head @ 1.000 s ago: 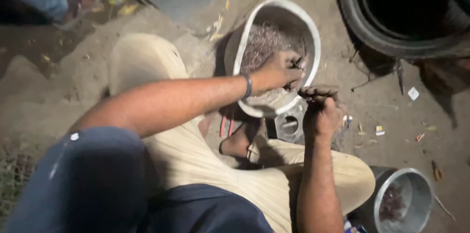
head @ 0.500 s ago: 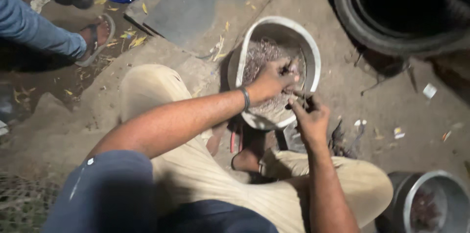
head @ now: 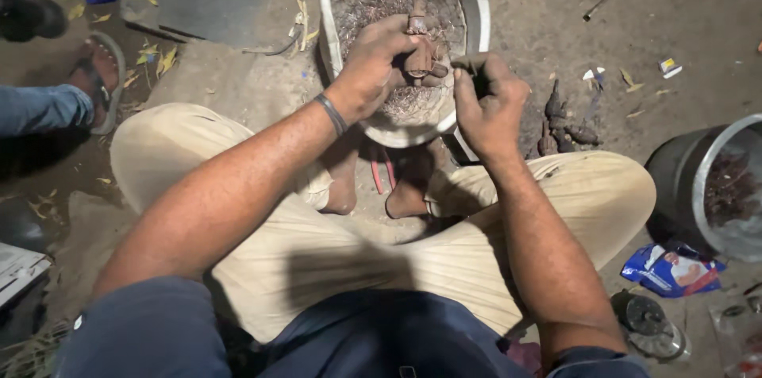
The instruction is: The person sits on the ground and winds copper wire onto a small cylindrical component, using a long metal rod to twist and tighten the wire around it. They take wire from a basin of loose copper wire pieces, work the wire around the part by hand and with the rod, and place finished pieces aside while continuing with more wire.
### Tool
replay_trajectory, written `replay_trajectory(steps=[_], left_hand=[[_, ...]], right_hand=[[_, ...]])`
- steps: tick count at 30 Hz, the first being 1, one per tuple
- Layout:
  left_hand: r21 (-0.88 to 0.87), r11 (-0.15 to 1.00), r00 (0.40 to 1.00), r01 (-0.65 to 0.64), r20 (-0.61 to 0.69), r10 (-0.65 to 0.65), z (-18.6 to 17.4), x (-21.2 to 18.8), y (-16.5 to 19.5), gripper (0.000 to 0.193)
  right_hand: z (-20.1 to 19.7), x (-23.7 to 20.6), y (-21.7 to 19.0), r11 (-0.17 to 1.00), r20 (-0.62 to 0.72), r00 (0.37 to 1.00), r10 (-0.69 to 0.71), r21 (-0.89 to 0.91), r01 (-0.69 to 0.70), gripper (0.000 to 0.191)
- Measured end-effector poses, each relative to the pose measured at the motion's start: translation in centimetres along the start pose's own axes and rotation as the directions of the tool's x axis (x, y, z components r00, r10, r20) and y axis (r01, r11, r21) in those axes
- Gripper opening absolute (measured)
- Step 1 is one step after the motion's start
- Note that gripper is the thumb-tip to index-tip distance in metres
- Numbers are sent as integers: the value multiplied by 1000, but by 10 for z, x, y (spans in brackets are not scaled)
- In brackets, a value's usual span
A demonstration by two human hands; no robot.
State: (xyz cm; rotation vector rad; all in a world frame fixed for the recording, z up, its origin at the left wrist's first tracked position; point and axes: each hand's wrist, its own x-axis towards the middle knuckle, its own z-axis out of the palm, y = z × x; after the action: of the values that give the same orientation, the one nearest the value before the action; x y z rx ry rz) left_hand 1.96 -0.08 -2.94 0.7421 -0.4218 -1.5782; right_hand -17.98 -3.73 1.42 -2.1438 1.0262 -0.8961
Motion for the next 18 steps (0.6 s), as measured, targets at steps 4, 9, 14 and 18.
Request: replay_trajectory(steps=[4,9,14,18], left_hand=[[18,1000,998,24,58,-25,2,-1,-2,36],[136,990,993,45,99,-59,-3,1,-12,39],[377,926,994,-15,110,-29,-7,4,-22,39],[633,765,993,-120,94,78,-4,2,-24,42]], right_hand=[[-4,1,2,1000,-75,997,30,5,-30,5],[-7,0,14,998,-128,991,22,62,-14,6],[-10,1,18,983,-133,989,63,178,-39,7],[-12,-2,20,982,-100,993,59,187,-40,9]])
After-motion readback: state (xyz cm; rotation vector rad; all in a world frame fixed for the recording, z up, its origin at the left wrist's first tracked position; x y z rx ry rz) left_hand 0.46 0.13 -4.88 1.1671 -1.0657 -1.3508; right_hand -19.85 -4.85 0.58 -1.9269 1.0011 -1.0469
